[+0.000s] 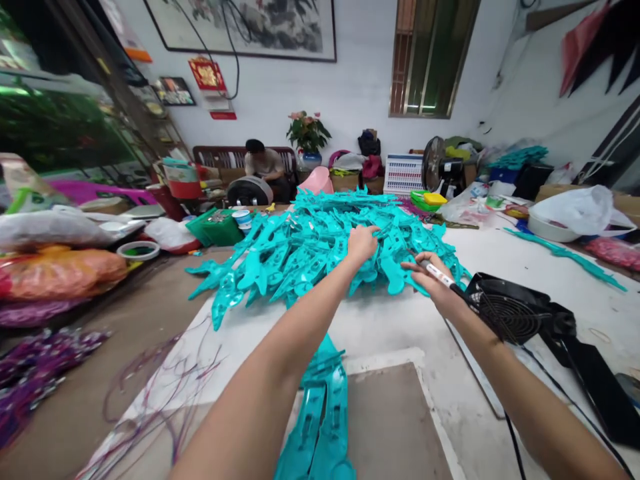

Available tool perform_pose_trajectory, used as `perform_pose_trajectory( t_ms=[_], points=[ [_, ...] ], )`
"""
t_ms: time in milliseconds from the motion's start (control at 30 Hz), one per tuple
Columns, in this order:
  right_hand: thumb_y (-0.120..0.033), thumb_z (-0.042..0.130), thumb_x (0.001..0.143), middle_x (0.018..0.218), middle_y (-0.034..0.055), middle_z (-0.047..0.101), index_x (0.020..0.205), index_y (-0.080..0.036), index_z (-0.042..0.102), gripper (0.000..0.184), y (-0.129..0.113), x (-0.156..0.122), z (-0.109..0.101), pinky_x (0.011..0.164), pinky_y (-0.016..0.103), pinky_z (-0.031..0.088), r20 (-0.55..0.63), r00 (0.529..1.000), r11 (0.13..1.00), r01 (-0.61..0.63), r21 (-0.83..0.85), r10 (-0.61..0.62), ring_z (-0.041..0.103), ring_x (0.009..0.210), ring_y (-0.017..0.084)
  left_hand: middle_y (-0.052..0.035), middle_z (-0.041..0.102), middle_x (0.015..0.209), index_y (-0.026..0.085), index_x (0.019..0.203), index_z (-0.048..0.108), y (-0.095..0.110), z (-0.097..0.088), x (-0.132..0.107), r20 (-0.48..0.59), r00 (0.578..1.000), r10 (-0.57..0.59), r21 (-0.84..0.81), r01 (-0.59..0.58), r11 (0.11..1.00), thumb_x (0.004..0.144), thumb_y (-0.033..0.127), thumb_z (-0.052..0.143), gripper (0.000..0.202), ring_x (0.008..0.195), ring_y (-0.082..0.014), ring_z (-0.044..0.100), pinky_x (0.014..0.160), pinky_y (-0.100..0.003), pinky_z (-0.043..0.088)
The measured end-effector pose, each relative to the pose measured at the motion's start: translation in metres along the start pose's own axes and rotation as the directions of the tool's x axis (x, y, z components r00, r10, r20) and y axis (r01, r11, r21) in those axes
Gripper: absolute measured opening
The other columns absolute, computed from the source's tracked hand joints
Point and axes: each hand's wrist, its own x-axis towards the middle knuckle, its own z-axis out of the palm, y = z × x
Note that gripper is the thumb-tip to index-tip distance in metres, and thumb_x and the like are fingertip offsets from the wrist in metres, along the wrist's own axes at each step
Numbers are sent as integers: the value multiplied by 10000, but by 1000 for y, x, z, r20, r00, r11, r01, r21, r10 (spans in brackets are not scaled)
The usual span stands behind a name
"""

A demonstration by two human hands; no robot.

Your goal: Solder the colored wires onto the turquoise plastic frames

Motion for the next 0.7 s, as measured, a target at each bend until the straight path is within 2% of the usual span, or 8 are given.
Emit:
perform_pose_trajectory(
  t_ms=[67, 167, 300, 400, 467, 567, 633, 700],
  points=[
    [-339, 695, 610, 927, 41, 752, 929, -278, 466, 397, 1, -1, -1, 570, 267, 481, -3, 1000, 1000, 3, 23, -3, 711, 1022, 267, -170, 633, 1216, 181, 1212, 698, -4, 8, 38, 37, 998, 44, 69, -46, 997, 880, 98, 484, 404, 1226, -316, 509, 1040, -413, 379],
    [-325, 705, 659, 969, 46, 759, 944, -283, 476, 369, 2, -2, -1, 654, 284, 511, 17, 1000, 1000, -11, 21, 10, 704, 1063, 254, -182, 638, 1157, 164, 1086, 741, -15, 27, 79, 107, 989, 102, 138, -117, 984, 835, 66, 509, 356, 1196, -327, 516, 983, -402, 404],
    [-337, 709, 694, 1028, 65, 761, 963, -284, 482, 355, 4, -4, -2, 619, 284, 508, 30, 998, 999, -47, -4, 47, 725, 997, 256, -166, 684, 1009, 141, 868, 733, -30, 48, 112, 199, 967, 160, 153, -192, 969, 780, 22, 549, 236, 1122, -306, 578, 944, -370, 422],
    [-332, 707, 707, 1044, 66, 761, 974, -289, 491, 346, 7, -3, -5, 615, 289, 517, 25, 997, 998, -66, -22, 67, 732, 959, 252, -128, 707, 924, 159, 781, 702, -38, 50, 125, 227, 957, 183, 117, -213, 970, 745, 24, 587, 181, 1051, -279, 622, 918, -341, 434],
    [-330, 713, 705, 1045, 67, 761, 975, -296, 496, 348, 10, -2, -8, 606, 290, 520, 19, 996, 996, -86, -16, 87, 732, 960, 255, -105, 719, 933, 169, 786, 696, -43, 43, 131, 208, 960, 186, 79, -206, 975, 752, 56, 601, 151, 1036, -262, 632, 913, -326, 441],
    [-337, 722, 700, 1049, 70, 759, 970, -301, 498, 352, 14, -1, -13, 564, 281, 511, 20, 993, 993, -115, 17, 115, 740, 934, 257, -74, 731, 935, 170, 821, 695, -53, 22, 139, 144, 977, 160, 3, -162, 987, 782, 124, 603, 110, 1021, -236, 643, 903, -308, 460],
    [-338, 722, 705, 1044, 74, 758, 972, -297, 504, 347, 16, -1, -15, 577, 282, 523, 13, 994, 994, -107, 32, 107, 735, 981, 266, -60, 724, 812, 159, 772, 688, -59, 2, 147, 137, 983, 125, -57, -118, 991, 760, 162, 650, 40, 933, -231, 667, 858, -305, 486],
    [-338, 726, 703, 1039, 80, 760, 965, -293, 513, 341, 16, -1, -17, 603, 290, 542, 6, 995, 994, -104, 23, 104, 715, 1057, 281, -55, 700, 709, 139, 748, 685, -60, -21, 161, 147, 985, 92, -129, -73, 989, 728, 198, 715, 69, 849, -231, 677, 822, -314, 506]
  ],
)
